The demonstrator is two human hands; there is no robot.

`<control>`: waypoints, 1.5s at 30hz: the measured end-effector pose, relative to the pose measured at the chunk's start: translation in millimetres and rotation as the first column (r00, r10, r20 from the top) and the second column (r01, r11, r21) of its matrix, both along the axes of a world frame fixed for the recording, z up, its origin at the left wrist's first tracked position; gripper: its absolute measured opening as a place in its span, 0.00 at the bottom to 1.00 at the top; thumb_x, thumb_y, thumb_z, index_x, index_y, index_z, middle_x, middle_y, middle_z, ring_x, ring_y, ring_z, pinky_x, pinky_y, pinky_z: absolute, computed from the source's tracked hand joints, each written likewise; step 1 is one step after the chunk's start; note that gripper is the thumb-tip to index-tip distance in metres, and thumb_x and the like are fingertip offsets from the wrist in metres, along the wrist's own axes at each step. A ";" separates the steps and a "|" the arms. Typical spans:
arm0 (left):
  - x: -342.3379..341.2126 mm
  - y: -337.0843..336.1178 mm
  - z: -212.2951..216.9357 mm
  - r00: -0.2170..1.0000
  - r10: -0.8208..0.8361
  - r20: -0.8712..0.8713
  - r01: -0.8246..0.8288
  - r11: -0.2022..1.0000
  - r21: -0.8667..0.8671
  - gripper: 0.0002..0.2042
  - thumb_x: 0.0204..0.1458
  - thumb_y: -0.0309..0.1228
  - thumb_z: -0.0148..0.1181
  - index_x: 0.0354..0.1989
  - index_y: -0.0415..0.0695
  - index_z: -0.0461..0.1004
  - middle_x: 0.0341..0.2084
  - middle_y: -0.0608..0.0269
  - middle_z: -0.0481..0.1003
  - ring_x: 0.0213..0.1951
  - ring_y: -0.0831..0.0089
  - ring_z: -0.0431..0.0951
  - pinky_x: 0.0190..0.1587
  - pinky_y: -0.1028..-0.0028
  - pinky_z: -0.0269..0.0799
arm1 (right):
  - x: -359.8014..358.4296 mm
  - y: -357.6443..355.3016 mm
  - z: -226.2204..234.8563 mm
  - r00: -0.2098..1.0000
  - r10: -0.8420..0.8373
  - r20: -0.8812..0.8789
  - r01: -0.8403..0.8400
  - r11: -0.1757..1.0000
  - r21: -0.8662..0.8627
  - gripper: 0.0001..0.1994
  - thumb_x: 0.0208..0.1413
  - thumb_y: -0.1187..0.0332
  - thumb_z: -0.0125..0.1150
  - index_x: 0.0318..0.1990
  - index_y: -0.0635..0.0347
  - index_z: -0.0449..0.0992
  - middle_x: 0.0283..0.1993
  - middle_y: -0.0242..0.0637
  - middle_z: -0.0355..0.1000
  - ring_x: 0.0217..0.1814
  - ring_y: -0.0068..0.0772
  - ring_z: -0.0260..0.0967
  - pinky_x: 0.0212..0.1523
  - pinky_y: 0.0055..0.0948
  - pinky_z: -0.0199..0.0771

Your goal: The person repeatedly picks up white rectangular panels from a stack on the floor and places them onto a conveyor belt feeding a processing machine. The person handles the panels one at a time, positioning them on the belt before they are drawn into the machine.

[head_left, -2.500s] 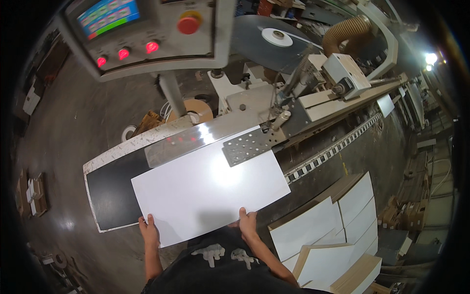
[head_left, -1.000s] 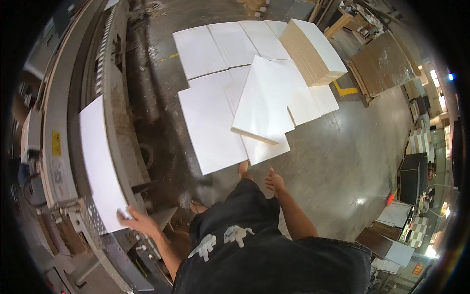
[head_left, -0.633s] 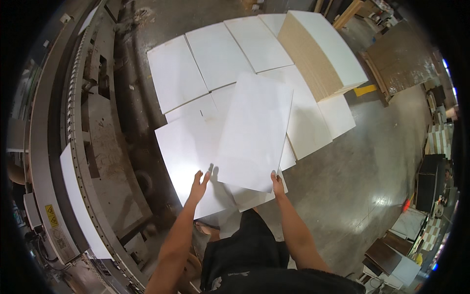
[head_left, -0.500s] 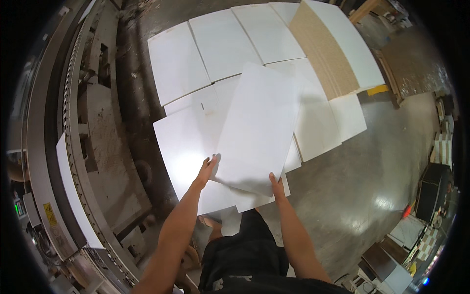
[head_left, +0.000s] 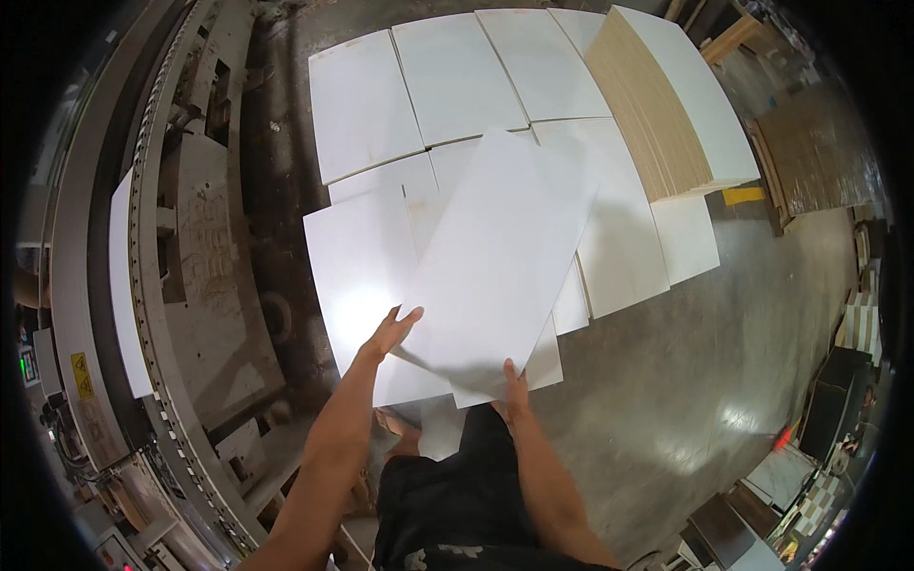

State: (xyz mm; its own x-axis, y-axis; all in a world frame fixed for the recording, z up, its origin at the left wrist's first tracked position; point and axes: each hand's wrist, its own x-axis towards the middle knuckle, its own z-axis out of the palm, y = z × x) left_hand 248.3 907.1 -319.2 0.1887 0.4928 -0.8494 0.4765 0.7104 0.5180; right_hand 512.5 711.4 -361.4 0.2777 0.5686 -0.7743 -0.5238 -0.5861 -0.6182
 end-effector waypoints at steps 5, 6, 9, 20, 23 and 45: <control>-53.0 -64.7 -3.6 0.995 0.061 -0.077 -0.060 0.998 0.024 0.60 0.47 0.70 0.57 0.73 0.31 0.41 0.71 0.35 0.48 0.73 0.48 0.48 0.72 0.55 0.46 | -52.6 -57.2 -3.0 0.997 -0.007 0.074 0.009 1.000 -0.024 0.36 0.65 0.52 0.58 0.71 0.65 0.53 0.70 0.45 0.59 0.70 0.41 0.58 0.68 0.37 0.59; -65.2 -82.4 -5.1 0.993 0.086 -0.085 -0.082 0.995 0.054 0.58 0.48 0.69 0.58 0.73 0.32 0.45 0.71 0.35 0.49 0.72 0.48 0.50 0.72 0.56 0.48 | -57.1 -78.1 -23.7 0.995 0.024 0.099 -0.029 0.998 0.049 0.37 0.64 0.50 0.59 0.70 0.67 0.55 0.68 0.47 0.61 0.68 0.41 0.60 0.67 0.37 0.60; -110.3 -136.3 -30.3 0.952 0.189 -0.239 -0.051 0.872 0.486 0.46 0.52 0.59 0.63 0.69 0.34 0.58 0.66 0.36 0.59 0.68 0.50 0.59 0.69 0.59 0.55 | -79.6 -100.1 -14.0 0.939 0.187 0.289 -0.172 0.982 -0.079 0.40 0.62 0.45 0.59 0.68 0.70 0.57 0.69 0.51 0.59 0.66 0.44 0.62 0.64 0.42 0.62; -150.4 -387.8 12.9 0.646 0.759 0.085 -0.762 0.634 0.134 0.12 0.61 0.35 0.60 0.47 0.43 0.69 0.37 0.65 0.75 0.36 0.73 0.75 0.40 0.69 0.73 | -94.1 -152.2 -64.2 0.615 0.460 0.641 -0.250 0.884 -0.395 0.24 0.63 0.49 0.57 0.43 0.67 0.73 0.36 0.50 0.78 0.30 0.45 0.80 0.25 0.42 0.81; -180.7 -436.0 28.1 0.617 0.772 0.154 -0.784 0.619 0.039 0.11 0.62 0.37 0.58 0.47 0.45 0.69 0.36 0.66 0.76 0.37 0.71 0.79 0.39 0.67 0.75 | -96.2 -150.0 -50.0 0.408 0.554 0.726 -0.310 0.832 -0.461 0.24 0.64 0.48 0.57 0.44 0.67 0.74 0.32 0.49 0.78 0.24 0.42 0.79 0.23 0.40 0.81; -316.3 -766.3 41.9 0.326 0.918 -0.226 -0.937 0.345 0.050 0.14 0.64 0.42 0.54 0.43 0.42 0.72 0.28 0.61 0.75 0.27 0.66 0.76 0.26 0.64 0.73 | -184.9 -101.1 -24.0 0.776 -0.609 -0.161 0.496 0.748 -0.440 0.33 0.61 0.43 0.59 0.54 0.70 0.67 0.51 0.53 0.73 0.47 0.50 0.76 0.45 0.50 0.77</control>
State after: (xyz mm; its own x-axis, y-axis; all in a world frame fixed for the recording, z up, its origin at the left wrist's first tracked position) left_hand -68.0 140.7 -277.2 -0.5055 0.1769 -0.8445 -0.4464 0.7839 0.4314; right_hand 327.6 610.3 -385.4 0.1962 0.0536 -0.9791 -0.9378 -0.2815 -0.2033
